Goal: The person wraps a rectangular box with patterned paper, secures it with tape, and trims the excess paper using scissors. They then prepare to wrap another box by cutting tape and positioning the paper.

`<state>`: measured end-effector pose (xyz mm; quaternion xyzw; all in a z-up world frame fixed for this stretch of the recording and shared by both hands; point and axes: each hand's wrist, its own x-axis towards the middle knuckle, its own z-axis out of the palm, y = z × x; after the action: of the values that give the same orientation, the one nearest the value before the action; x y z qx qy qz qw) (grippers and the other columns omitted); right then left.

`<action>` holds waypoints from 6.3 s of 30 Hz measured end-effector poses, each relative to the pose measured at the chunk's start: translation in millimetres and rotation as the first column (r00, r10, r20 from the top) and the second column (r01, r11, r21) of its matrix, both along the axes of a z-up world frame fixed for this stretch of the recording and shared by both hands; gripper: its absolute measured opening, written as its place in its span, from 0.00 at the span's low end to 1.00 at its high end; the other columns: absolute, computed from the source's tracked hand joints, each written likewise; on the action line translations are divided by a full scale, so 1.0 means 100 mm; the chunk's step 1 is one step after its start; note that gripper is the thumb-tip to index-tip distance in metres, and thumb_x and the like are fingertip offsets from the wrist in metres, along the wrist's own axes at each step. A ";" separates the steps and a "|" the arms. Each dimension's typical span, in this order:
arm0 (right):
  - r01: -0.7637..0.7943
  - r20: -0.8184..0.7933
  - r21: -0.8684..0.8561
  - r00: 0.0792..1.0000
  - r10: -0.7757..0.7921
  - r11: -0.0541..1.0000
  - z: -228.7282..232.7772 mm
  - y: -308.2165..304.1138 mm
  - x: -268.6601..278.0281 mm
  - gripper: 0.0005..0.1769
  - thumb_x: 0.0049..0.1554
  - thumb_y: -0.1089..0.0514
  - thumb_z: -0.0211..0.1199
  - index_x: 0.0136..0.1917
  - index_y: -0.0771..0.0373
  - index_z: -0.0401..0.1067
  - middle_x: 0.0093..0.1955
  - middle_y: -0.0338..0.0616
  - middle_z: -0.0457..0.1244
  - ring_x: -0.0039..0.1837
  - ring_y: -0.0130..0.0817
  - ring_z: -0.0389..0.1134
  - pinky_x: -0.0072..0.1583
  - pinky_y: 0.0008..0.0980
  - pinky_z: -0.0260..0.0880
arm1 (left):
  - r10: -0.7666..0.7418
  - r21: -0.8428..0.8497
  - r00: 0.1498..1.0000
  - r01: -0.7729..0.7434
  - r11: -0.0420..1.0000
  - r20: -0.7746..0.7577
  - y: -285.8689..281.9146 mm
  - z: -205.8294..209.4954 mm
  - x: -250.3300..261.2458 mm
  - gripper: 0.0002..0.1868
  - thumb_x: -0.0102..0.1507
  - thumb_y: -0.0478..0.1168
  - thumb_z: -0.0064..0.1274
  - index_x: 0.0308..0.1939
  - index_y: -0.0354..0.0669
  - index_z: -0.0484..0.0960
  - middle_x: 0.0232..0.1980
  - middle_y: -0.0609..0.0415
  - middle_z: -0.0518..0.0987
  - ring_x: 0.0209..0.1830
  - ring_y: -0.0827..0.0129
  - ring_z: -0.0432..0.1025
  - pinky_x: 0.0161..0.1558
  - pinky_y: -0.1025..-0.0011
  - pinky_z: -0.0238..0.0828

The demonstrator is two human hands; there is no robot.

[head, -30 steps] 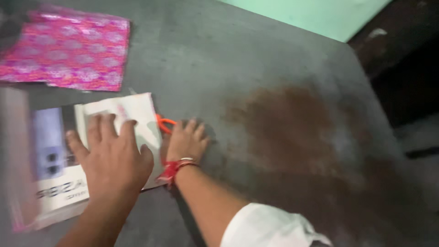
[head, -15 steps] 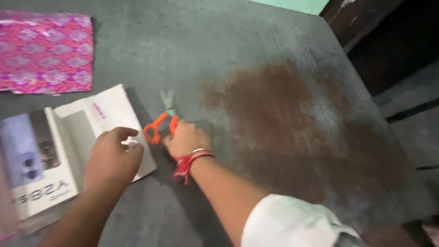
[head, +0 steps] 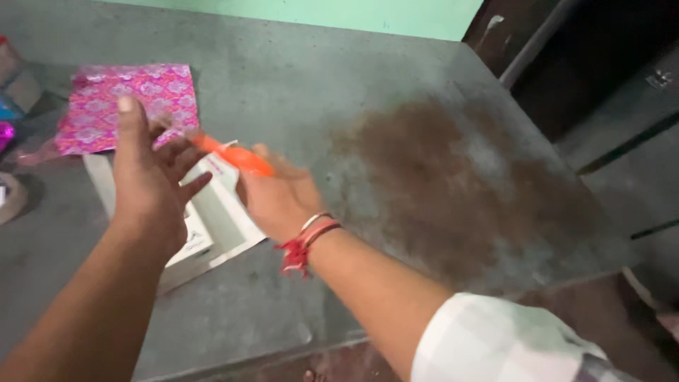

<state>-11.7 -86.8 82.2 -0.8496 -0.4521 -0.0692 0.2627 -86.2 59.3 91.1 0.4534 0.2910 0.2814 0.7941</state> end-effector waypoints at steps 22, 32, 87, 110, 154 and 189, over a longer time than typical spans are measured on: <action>-0.174 -0.799 0.068 0.580 0.158 0.982 0.24 0.41 -1.58 0.25 0.38 0.48 0.68 0.48 0.63 0.76 0.38 0.40 0.67 0.41 0.31 0.69 0.43 0.34 0.69 | -0.248 -0.194 0.961 0.268 0.944 0.122 0.30 0.20 -1.58 0.21 0.70 0.53 0.41 0.61 0.46 0.71 0.59 0.53 0.80 0.57 0.63 0.74 0.56 0.60 0.69; 0.212 -0.605 -0.375 0.682 -0.411 0.903 0.12 -0.16 -1.59 0.40 0.39 0.21 0.67 0.41 0.60 0.76 0.37 0.45 0.69 0.43 0.41 0.73 0.48 0.40 0.70 | 0.022 0.015 0.837 -0.017 1.000 -0.547 0.66 -0.95 -1.47 0.25 0.68 0.35 0.40 0.70 0.48 0.72 0.56 0.52 0.77 0.54 0.62 0.72 0.51 0.56 0.68; 0.698 -0.721 0.039 0.515 -0.463 0.715 -0.71 0.96 -1.30 0.36 0.40 0.46 0.79 0.53 0.64 0.65 0.43 0.44 0.65 0.43 0.39 0.70 0.47 0.39 0.71 | -0.071 -0.194 0.894 -0.019 0.981 -0.443 0.81 -0.99 -1.13 0.16 0.62 0.38 0.56 0.52 0.34 0.76 0.48 0.51 0.79 0.47 0.61 0.78 0.48 0.61 0.77; -0.250 -0.886 0.128 -0.464 -0.003 0.960 -1.05 -0.09 -1.67 0.37 0.62 0.23 0.55 0.56 0.60 0.64 0.45 0.49 0.67 0.47 0.44 0.73 0.44 0.47 0.75 | -0.087 -0.253 0.901 -0.026 0.967 -0.424 0.73 -1.33 -1.87 0.17 0.61 0.34 0.56 0.55 0.42 0.75 0.48 0.54 0.82 0.51 0.64 0.78 0.54 0.65 0.77; -0.125 -0.953 0.051 -0.303 0.010 0.991 -1.28 0.11 -2.34 0.35 0.59 0.27 0.65 0.57 0.60 0.68 0.38 0.43 0.65 0.38 0.33 0.69 0.40 0.31 0.68 | 0.037 -0.150 0.809 -0.153 0.977 -0.587 1.17 -1.28 -1.93 0.16 0.61 0.38 0.62 0.50 0.38 0.76 0.46 0.51 0.78 0.43 0.62 0.76 0.47 0.65 0.75; -0.126 -0.983 -0.047 -0.168 -0.068 0.991 -1.02 0.54 -2.28 0.38 0.53 0.24 0.62 0.55 0.61 0.69 0.34 0.43 0.65 0.34 0.34 0.70 0.33 0.37 0.72 | -0.111 -0.250 0.809 -0.046 0.967 -0.577 1.10 -1.26 -1.95 0.07 0.62 0.39 0.58 0.40 0.42 0.77 0.35 0.56 0.76 0.38 0.67 0.75 0.37 0.70 0.72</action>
<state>-240.2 -33.0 -20.1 -0.6044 -0.1132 0.6393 0.4617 -281.2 168.9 -34.8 0.4184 0.5471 0.0747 0.7211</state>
